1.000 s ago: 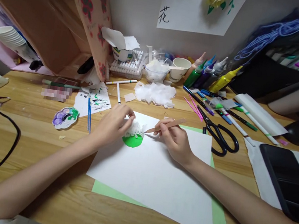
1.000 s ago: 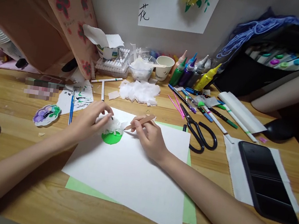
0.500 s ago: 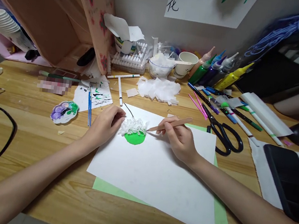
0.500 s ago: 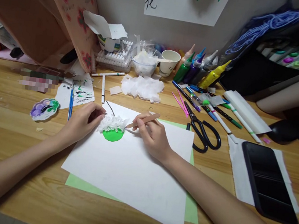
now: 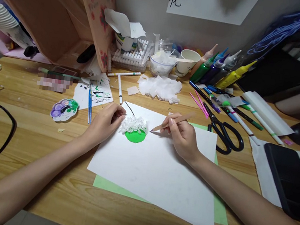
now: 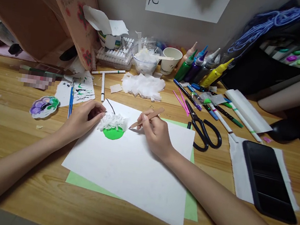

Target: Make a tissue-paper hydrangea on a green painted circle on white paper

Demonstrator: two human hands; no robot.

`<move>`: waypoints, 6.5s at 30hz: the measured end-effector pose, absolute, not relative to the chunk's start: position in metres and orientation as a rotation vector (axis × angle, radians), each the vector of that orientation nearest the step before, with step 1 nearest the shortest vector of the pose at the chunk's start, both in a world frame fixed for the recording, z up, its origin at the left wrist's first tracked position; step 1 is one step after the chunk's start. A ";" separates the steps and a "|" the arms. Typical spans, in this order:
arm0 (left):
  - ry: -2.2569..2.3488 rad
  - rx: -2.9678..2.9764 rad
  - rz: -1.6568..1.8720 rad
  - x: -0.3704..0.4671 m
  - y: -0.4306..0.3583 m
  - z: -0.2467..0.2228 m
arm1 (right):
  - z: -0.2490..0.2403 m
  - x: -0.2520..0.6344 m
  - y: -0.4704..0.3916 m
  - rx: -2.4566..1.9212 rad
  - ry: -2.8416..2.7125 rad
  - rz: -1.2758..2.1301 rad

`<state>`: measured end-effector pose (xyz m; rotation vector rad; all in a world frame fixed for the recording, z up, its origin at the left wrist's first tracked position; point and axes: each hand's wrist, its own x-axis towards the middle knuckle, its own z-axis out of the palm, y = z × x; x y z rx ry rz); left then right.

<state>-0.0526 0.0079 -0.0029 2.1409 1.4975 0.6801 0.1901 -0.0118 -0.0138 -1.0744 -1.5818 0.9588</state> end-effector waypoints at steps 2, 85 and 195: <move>1.491 2.142 0.682 -0.054 0.008 -0.004 | -0.014 0.191 -0.011 -1.082 -1.569 0.969; 1.866 2.197 0.474 -0.055 0.021 -0.004 | 0.003 0.183 -0.003 -0.838 -2.027 0.463; 1.581 2.078 0.077 0.008 0.017 0.049 | -0.014 0.203 -0.009 -0.870 -1.607 0.856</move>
